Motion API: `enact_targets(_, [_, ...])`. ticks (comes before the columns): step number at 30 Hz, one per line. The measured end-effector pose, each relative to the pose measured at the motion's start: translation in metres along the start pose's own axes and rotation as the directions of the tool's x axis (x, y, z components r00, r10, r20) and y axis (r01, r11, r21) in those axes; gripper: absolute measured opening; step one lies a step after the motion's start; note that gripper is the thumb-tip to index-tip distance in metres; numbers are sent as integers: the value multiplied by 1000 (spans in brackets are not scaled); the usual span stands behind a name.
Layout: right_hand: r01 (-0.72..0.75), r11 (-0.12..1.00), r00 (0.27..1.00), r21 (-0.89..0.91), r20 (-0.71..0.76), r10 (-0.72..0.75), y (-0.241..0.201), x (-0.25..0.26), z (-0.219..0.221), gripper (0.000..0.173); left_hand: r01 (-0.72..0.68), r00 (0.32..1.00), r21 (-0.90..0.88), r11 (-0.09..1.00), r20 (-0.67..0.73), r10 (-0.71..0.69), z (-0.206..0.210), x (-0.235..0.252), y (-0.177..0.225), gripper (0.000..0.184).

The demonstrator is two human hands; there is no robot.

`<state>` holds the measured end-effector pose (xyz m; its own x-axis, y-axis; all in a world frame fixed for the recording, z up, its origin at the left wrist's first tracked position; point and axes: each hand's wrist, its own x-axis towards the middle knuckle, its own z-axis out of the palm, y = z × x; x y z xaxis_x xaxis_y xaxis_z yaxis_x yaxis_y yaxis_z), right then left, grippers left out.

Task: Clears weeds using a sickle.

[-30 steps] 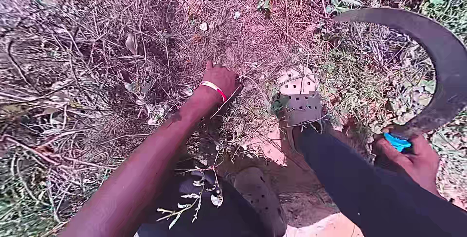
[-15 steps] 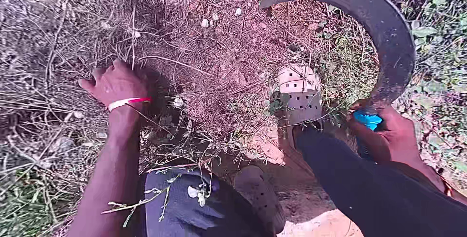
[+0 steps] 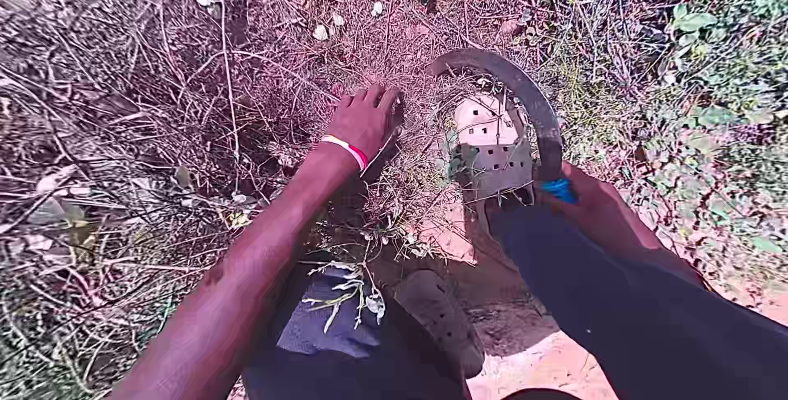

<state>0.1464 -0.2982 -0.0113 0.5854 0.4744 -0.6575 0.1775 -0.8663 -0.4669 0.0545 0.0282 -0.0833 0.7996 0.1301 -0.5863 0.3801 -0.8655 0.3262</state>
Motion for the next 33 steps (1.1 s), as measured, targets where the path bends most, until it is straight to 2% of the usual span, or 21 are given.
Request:
enact_targets(1, [19,1000,1000,-1,-9,-19,3,0,1,33,51,996,-24,998,72,-49,6,-1,5,67])
enact_targets(3, [63,998,998,3,-23,-63,9,2,1,30,155,980,-34,987,130,-149,5,-8,18,68])
enact_targets(6, [31,999,999,37,25,-32,7,3,1,31,243,947,22,970,212,-242,-8,-24,45,73])
enact_targets(8, [25,999,999,46,27,-27,3,3,1,33,180,955,28,983,233,-182,0,-31,59,83])
enact_targets(11, [60,998,998,28,2,-60,0,2,0,27,65,976,92,994,202,-82,31,-33,73,118])
enact_targets(12, [62,998,998,19,-1,-62,1,3,0,26,61,978,133,989,188,-85,38,-29,74,124])
enact_targets(14, [68,998,998,-7,-2,-68,4,3,0,30,74,984,164,984,149,-99,44,-22,71,124])
enact_targets(16, [64,998,998,3,-8,-64,3,3,1,30,81,990,130,988,107,-95,45,-22,66,117])
enact_targets(20, [86,996,996,16,-31,-86,5,2,4,27,66,997,134,989,35,-72,59,-33,58,83])
enact_targets(23, [132,991,989,15,-71,-131,8,-1,4,28,128,964,211,969,202,-172,44,-26,66,69])
enact_targets(27, [262,964,948,45,-200,-248,24,-9,10,25,118,927,228,966,324,-190,29,-25,74,52])
enact_targets(29, [298,952,922,66,-278,-270,29,-11,15,25,80,932,192,978,334,-142,27,-25,71,41])
enact_targets(33, [309,948,906,75,-327,-269,28,-11,17,28,49,945,95,994,318,-77,30,-28,65,33])
